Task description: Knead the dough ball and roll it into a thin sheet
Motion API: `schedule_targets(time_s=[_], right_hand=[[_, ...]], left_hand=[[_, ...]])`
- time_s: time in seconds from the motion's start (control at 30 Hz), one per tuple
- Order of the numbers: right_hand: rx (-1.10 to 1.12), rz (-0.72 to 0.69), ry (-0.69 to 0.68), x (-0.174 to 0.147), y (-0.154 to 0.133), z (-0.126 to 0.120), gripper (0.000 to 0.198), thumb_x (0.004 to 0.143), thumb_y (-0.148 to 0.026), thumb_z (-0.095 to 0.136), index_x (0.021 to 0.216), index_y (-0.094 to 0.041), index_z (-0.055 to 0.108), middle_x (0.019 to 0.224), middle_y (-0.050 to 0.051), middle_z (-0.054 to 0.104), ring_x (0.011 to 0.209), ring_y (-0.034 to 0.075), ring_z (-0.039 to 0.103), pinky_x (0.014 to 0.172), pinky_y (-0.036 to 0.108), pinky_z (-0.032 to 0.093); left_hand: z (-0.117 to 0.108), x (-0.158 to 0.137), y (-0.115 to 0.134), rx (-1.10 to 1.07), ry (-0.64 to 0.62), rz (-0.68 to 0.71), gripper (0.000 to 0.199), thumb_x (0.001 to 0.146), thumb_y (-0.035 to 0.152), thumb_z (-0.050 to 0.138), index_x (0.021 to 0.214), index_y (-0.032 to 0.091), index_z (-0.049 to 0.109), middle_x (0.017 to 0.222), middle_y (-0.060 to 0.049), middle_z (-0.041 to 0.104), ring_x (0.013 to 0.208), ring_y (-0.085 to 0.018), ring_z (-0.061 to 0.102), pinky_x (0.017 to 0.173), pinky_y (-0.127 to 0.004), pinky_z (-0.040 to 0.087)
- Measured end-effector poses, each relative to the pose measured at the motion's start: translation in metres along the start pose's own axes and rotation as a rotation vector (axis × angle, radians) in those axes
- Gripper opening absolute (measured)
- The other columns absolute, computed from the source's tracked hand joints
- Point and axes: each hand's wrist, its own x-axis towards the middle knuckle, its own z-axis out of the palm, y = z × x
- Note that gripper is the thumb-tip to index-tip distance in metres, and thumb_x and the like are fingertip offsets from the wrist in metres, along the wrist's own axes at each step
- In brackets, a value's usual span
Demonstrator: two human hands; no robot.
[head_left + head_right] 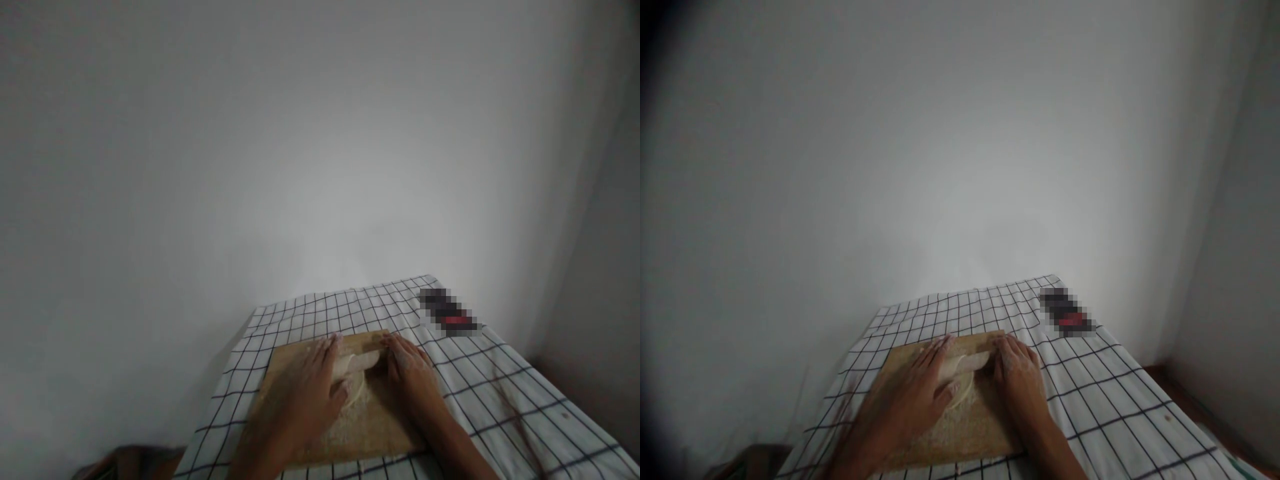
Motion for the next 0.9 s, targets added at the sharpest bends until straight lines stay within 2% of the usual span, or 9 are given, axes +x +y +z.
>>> schedule_targets(time_s=[0.07,0.17,0.33,0.43,0.53,0.63,0.73,0.8,0.9], right_hand=[[0.044,-0.007,-0.009,0.001,-0.003,-0.003,0.033,0.097,-0.017,0.038,0.118,-0.020,0.063,0.124,0.009,0.067,0.117,0.025,0.061,0.101,0.042,0.045],[0.115,-0.022,-0.019,0.002,-0.010,-0.011,0.024,0.099,-0.026,0.042,0.110,-0.024,0.064,0.117,0.008,0.067,0.112,0.025,0.061,0.096,0.041,0.047],[0.219,-0.069,-0.046,0.001,-0.015,-0.022,0.026,0.092,-0.035,0.058,0.116,-0.025,0.059,0.119,0.006,0.062,0.110,0.024,0.059,0.093,0.038,0.048],[0.199,-0.058,-0.028,0.001,-0.010,-0.016,0.025,0.090,-0.035,0.061,0.114,-0.025,0.059,0.115,0.006,0.062,0.104,0.023,0.061,0.090,0.038,0.048],[0.154,-0.039,-0.008,0.002,-0.003,-0.007,0.019,0.091,-0.037,0.060,0.107,-0.026,0.060,0.109,0.004,0.065,0.097,0.023,0.064,0.087,0.038,0.048],[0.118,-0.030,0.005,0.005,0.000,-0.004,0.018,0.095,-0.040,0.054,0.101,-0.025,0.060,0.100,0.004,0.069,0.093,0.023,0.066,0.082,0.035,0.048],[0.103,0.022,-0.020,0.006,-0.003,-0.006,0.023,0.099,-0.042,0.044,0.098,-0.024,0.059,0.092,0.003,0.070,0.080,0.021,0.068,0.069,0.032,0.047],[0.128,0.036,-0.046,0.006,-0.004,-0.007,0.026,0.100,-0.044,0.041,0.099,-0.025,0.058,0.094,0.003,0.071,0.076,0.020,0.068,0.064,0.030,0.046],[0.182,0.005,-0.066,0.005,-0.004,-0.005,0.025,0.097,-0.047,0.048,0.105,-0.025,0.057,0.106,0.003,0.069,0.083,0.021,0.069,0.065,0.029,0.047]], left_hand=[[-0.006,0.000,-0.006,-0.131,-0.002,-0.019,0.072,0.086,0.031,0.060,0.152,0.024,0.030,0.156,-0.008,0.039,0.141,-0.027,0.040,0.114,-0.046,0.040],[-0.019,0.008,-0.017,-0.334,-0.038,-0.046,0.053,0.082,0.026,0.063,0.134,0.027,0.051,0.142,-0.004,0.056,0.131,-0.022,0.053,0.109,-0.037,0.046],[-0.022,0.033,-0.041,-0.611,-0.138,-0.121,0.029,0.085,0.041,0.062,0.108,0.023,0.068,0.108,-0.003,0.073,0.099,-0.021,0.069,0.086,-0.031,0.055],[-0.011,0.053,-0.053,-0.616,-0.109,-0.157,0.036,0.089,0.048,0.054,0.103,0.019,0.070,0.102,-0.005,0.074,0.094,-0.022,0.069,0.082,-0.032,0.053],[-0.002,0.067,-0.058,-0.596,-0.029,-0.190,0.041,0.092,0.050,0.047,0.103,0.017,0.070,0.105,-0.007,0.073,0.099,-0.024,0.067,0.087,-0.033,0.051],[0.001,0.072,-0.059,-0.586,0.017,-0.192,0.043,0.095,0.049,0.042,0.105,0.017,0.069,0.109,-0.007,0.072,0.103,-0.024,0.066,0.091,-0.033,0.049],[0.002,0.068,-0.060,-0.562,0.032,-0.178,0.042,0.096,0.047,0.041,0.109,0.018,0.069,0.112,-0.007,0.071,0.106,-0.023,0.064,0.093,-0.032,0.047],[0.002,0.065,-0.061,-0.536,0.025,-0.165,0.041,0.095,0.046,0.041,0.107,0.019,0.069,0.111,-0.007,0.072,0.106,-0.023,0.064,0.093,-0.032,0.047],[0.007,0.068,-0.060,-0.481,0.011,-0.152,0.039,0.095,0.045,0.042,0.101,0.018,0.070,0.104,-0.007,0.072,0.101,-0.022,0.064,0.090,-0.030,0.047]])
